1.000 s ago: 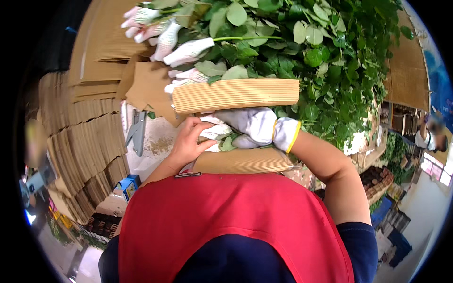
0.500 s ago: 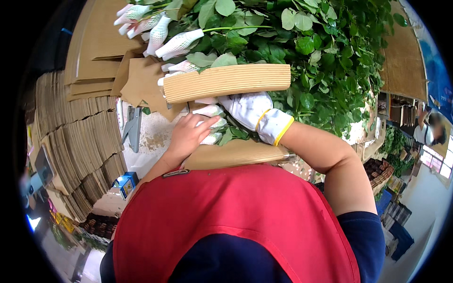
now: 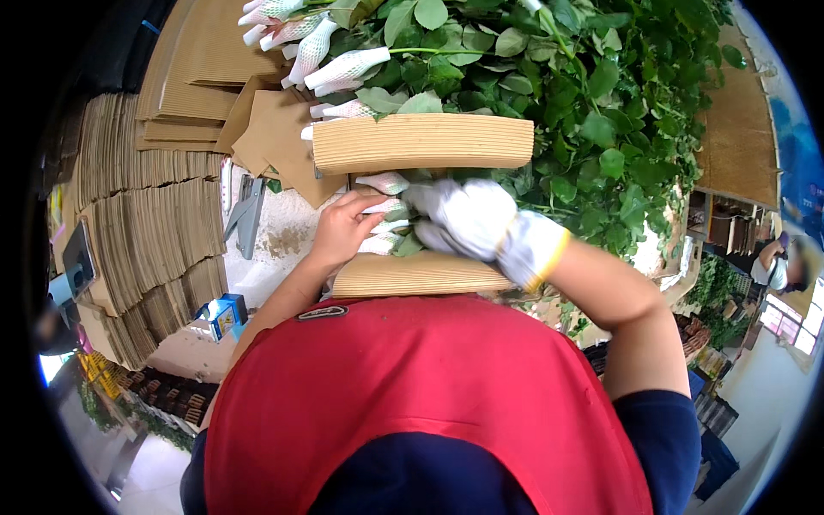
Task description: The person arranges pink roses with green leaves into a cardboard packaging tray. They place the flowers one by one into the slots of the tray, ensuring the stems are aligned and the blooms are protected by white foam tips. The person works continuously to fill the tray with the flowers.
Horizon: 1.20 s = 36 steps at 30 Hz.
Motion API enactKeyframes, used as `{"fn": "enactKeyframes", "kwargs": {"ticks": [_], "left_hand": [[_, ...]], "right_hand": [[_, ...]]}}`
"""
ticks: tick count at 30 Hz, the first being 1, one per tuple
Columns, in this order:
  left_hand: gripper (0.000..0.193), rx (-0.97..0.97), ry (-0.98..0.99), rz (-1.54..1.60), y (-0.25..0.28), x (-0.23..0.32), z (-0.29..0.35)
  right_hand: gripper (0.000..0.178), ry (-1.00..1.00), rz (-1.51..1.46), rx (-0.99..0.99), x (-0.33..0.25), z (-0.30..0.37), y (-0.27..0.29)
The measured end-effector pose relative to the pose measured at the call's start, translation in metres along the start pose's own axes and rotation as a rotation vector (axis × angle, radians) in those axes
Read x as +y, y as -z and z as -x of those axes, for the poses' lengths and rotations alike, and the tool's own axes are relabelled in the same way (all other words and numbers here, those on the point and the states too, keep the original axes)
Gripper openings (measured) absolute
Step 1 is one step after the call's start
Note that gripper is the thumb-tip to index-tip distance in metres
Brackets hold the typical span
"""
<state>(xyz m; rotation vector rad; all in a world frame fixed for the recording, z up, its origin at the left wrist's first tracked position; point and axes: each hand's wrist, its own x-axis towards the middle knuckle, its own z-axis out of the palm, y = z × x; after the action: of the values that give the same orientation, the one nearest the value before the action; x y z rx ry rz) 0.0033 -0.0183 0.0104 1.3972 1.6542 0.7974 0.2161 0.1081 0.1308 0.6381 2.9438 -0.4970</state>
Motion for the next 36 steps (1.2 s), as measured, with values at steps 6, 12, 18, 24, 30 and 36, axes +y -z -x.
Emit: {"fn": "enactKeyframes", "kwargs": {"ticks": [6, 12, 18, 24, 30, 36], "left_hand": [[0.042, 0.129, -0.358, -0.511, 0.004, 0.015, 0.001], [0.038, -0.026, -0.334, -0.416, 0.006, 0.004, -0.003], [0.036, 0.072, -0.407, -0.435, 0.003, 0.001, -0.007], [0.044, -0.056, -0.396, -0.388, 0.009, -0.017, -0.005], [0.048, 0.029, -0.500, -0.559, 0.021, 0.004, -0.008], [0.047, -0.090, -0.481, -0.351, 0.020, -0.012, -0.017]], "right_hand": [[0.030, 0.049, 0.246, 0.263, 0.024, -0.052, -0.082], [0.025, 0.102, 0.006, 0.315, 0.014, -0.032, -0.028], [0.025, 0.046, -0.051, -0.051, 0.010, -0.042, -0.071], [0.027, -0.011, 0.033, 0.184, 0.010, -0.031, -0.047], [0.034, 0.036, 0.217, 0.202, 0.033, -0.041, -0.083], [0.046, 0.217, 0.059, 0.049, 0.017, -0.031, -0.011]]}}
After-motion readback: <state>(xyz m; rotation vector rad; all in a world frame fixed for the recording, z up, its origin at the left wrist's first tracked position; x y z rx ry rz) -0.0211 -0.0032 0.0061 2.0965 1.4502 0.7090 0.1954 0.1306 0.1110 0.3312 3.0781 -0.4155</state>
